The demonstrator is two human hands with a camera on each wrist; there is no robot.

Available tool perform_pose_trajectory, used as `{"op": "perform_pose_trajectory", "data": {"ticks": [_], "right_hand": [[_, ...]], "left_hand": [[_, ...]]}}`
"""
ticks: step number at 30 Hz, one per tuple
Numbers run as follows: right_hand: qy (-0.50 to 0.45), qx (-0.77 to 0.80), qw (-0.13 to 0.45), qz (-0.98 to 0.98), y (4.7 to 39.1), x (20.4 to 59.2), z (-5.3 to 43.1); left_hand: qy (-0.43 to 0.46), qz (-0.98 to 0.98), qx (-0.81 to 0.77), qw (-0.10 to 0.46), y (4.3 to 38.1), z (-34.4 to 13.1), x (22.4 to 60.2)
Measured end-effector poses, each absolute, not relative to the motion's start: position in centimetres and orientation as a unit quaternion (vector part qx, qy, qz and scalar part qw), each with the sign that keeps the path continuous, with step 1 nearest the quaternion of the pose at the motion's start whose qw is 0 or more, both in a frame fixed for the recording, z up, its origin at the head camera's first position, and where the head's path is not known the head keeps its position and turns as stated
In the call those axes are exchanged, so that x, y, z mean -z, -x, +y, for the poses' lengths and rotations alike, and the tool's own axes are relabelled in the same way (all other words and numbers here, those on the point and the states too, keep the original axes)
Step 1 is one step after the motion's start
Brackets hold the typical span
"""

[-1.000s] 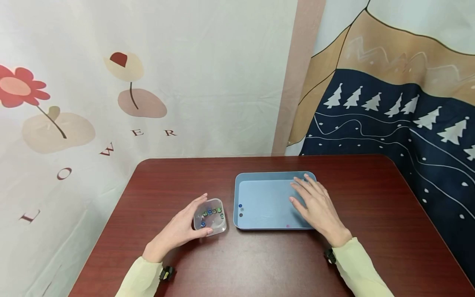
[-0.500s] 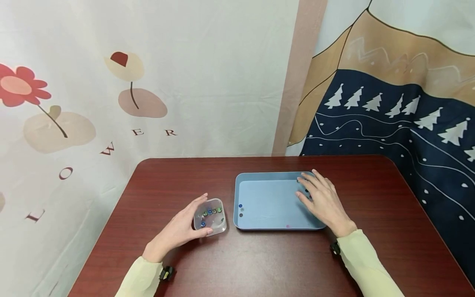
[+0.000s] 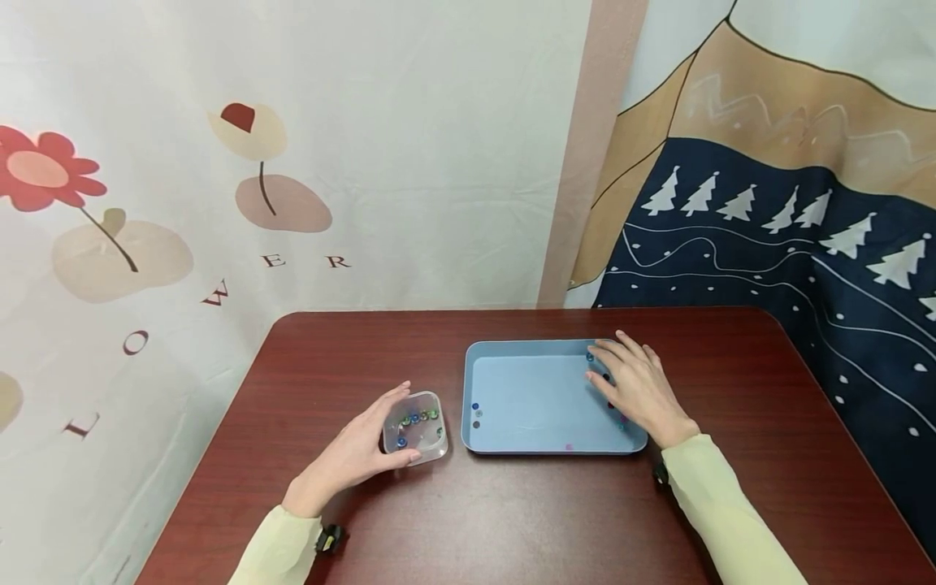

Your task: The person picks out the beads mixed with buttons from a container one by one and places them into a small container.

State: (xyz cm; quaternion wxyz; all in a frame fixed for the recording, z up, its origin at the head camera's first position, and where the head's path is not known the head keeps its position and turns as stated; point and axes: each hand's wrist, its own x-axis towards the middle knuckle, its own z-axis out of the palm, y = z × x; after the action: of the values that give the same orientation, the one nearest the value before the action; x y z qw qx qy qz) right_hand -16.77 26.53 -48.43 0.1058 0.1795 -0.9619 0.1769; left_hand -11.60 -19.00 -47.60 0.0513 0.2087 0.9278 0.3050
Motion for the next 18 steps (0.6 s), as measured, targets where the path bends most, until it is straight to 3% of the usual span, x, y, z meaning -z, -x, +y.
{"op": "perform_pose_trajectory", "data": {"ticks": [18], "right_hand": [[-0.174, -0.161, 0.053, -0.97, 18.1, 48.7, 26.5]], "left_hand": [[-0.205, 0.929, -0.304, 0.049, 11.4, -19.0, 47.5]]}}
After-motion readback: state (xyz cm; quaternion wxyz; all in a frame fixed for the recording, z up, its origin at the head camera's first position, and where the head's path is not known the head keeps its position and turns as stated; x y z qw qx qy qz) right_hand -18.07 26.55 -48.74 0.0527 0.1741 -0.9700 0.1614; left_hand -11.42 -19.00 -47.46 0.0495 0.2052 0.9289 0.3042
